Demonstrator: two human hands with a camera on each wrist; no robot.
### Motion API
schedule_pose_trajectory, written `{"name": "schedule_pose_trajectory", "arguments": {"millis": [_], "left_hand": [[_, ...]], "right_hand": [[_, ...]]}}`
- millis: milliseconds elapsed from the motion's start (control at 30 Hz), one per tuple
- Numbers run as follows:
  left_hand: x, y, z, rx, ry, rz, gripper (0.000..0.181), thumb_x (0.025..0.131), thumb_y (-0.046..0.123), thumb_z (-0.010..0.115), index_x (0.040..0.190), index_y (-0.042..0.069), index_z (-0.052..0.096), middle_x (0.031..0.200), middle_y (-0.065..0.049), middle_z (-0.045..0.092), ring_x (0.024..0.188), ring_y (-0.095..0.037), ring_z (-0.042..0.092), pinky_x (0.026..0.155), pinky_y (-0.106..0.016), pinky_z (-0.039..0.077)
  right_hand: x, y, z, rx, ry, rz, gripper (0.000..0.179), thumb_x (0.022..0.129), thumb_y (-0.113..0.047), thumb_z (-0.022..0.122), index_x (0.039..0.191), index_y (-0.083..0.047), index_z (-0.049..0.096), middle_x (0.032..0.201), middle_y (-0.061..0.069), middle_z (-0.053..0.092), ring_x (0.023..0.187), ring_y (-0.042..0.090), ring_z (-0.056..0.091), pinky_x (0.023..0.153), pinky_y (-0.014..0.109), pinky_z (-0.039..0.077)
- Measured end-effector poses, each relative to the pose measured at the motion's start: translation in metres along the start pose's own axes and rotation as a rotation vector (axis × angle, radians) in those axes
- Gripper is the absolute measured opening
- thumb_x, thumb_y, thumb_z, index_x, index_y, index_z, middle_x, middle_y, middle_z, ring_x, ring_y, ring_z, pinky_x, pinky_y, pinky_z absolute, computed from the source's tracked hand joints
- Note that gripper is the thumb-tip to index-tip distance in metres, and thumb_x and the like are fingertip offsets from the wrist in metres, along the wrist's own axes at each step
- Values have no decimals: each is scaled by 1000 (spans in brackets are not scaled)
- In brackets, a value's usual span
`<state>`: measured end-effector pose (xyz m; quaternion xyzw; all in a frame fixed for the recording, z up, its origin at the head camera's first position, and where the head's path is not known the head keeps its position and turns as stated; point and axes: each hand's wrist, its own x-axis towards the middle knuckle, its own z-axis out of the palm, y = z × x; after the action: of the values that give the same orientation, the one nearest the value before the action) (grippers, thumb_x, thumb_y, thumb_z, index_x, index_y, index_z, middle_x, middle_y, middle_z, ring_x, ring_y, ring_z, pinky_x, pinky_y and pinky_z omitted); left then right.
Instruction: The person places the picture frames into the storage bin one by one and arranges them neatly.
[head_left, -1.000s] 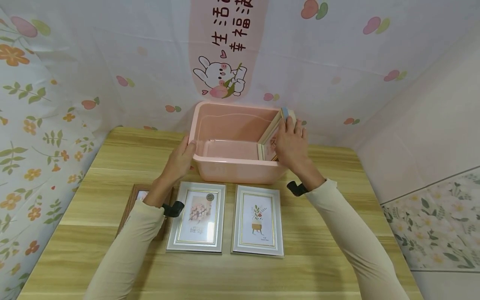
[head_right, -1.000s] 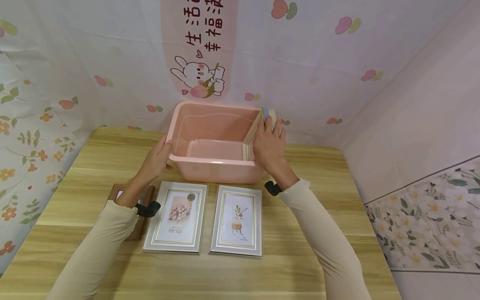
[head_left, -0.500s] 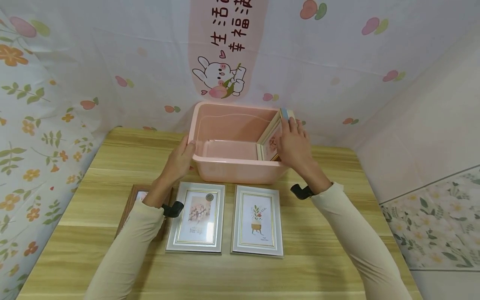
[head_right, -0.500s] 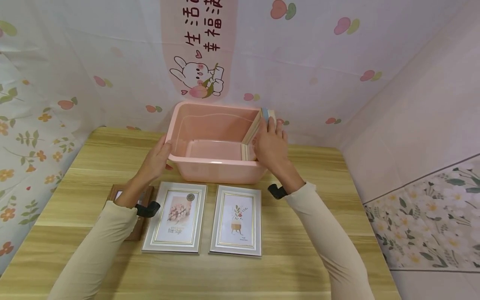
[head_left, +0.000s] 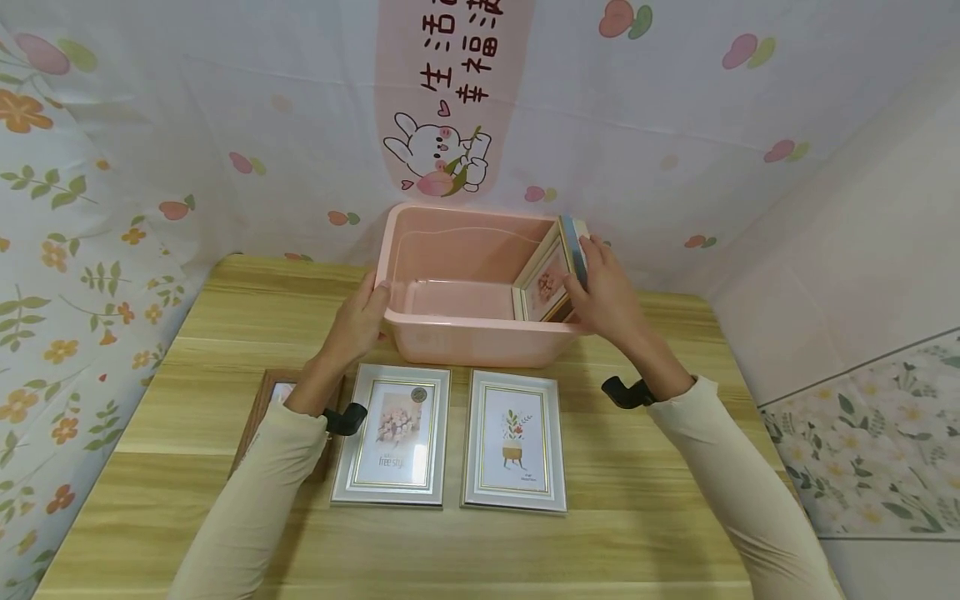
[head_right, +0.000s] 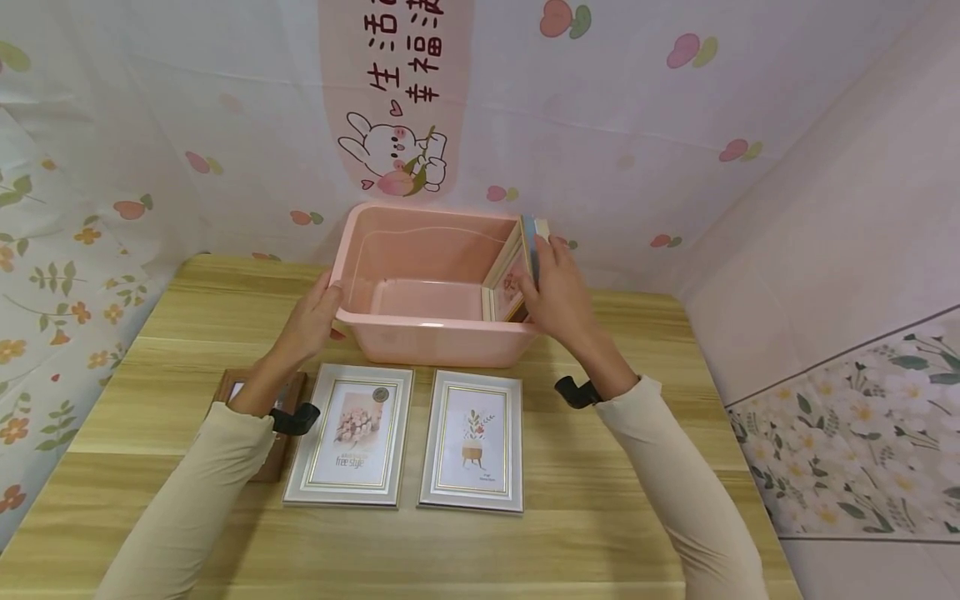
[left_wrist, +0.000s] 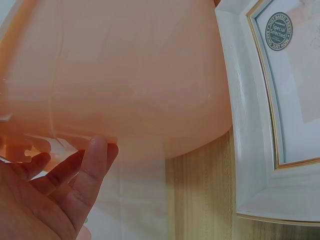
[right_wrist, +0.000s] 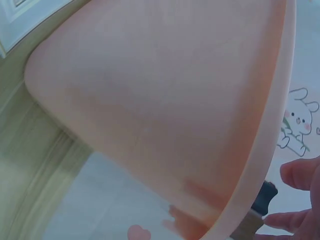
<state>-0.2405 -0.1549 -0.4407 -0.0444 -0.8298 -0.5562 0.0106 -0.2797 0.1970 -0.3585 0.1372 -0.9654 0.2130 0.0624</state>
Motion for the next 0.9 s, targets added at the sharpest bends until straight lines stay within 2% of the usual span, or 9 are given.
{"name": "schedule_pose_trajectory", "arguments": {"millis": [333,567,667,800,900], "left_hand": [[0,1,0,-2,-2,-3,57,105,47,27,151,14,34,127,-21,55,96,-34,56,67,-55,57],[-1,1,0,-1,-3,4,57,104,47,28,151,13,34,127,-21,55,96,-35,57,65,-53,57],[0,1,0,6,2,6,58,104,47,28,150,13,35,126,-21,55,96,-35,57,64,-52,57],[0,0,0,8,-6,7,58,104,48,27,151,14,33,128,-20,54,97,-35,57,66,-53,57],[0,1,0,10,-13,3,59,104,49,26,152,15,32,129,-20,53,98,-35,56,67,-55,57]], "right_hand": [[-10,9,-1,42,48,-46,68,99,-27,58,151,6,30,155,29,29,136,46,38,109,63,36],[-22,18,2,130,78,-72,70,99,-34,58,153,-1,29,146,27,40,115,40,52,90,60,50],[-28,23,4,174,90,-51,69,100,-39,54,154,-4,28,145,25,42,120,40,51,93,61,48],[-36,30,6,185,115,-27,68,101,-42,48,155,-6,27,150,23,40,133,43,43,104,65,39],[-42,36,9,186,133,-30,66,102,-43,45,153,-3,30,150,24,40,130,45,45,103,64,39]]}}
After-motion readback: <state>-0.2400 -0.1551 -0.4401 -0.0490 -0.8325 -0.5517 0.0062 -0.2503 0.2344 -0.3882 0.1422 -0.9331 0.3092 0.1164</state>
